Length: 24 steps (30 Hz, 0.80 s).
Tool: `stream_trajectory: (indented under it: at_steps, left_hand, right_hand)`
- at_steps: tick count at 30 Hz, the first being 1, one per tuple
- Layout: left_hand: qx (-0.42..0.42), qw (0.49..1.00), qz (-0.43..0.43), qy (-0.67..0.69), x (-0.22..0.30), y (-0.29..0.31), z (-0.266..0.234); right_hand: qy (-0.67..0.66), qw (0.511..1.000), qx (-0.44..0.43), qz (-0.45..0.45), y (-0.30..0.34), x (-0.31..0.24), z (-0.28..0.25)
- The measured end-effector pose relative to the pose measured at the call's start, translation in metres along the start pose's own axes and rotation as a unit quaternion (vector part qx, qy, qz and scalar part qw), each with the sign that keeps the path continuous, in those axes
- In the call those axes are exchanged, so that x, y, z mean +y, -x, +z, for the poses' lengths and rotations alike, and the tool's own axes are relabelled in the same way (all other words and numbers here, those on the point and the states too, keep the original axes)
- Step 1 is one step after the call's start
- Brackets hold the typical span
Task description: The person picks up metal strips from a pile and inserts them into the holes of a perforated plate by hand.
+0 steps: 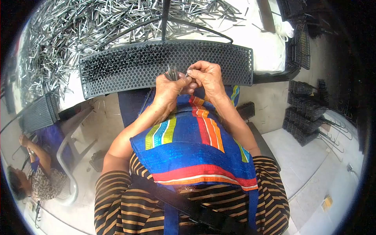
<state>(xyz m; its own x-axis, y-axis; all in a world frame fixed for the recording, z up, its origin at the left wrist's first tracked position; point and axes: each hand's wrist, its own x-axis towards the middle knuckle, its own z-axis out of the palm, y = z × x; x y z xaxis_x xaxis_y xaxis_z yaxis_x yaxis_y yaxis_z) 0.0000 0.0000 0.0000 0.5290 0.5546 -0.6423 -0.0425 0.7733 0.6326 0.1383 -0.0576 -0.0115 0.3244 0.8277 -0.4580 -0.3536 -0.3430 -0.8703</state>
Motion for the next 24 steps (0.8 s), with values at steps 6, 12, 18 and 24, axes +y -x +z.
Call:
stream_trajectory:
  at_steps: [6,12,18,24]
  left_hand:
    - [-0.011,0.998,-0.016,0.059,0.003,0.004,0.005]
    - [-0.002,0.999,0.033,0.043,-0.002,0.001,0.007]
    - [0.057,0.994,0.027,0.088,0.003,-0.002,-0.001]
    - [0.023,0.997,-0.054,0.054,0.003,0.019,-0.008]
  right_hand:
    - [-0.049,0.997,0.053,-0.024,0.003,0.004,0.000]
    - [-0.033,0.996,0.069,-0.043,0.001,-0.001,0.009]
    - [-0.072,0.981,0.140,-0.110,-0.003,-0.001,0.002]
    - [0.103,0.935,0.194,-0.278,-0.034,-0.023,0.005]
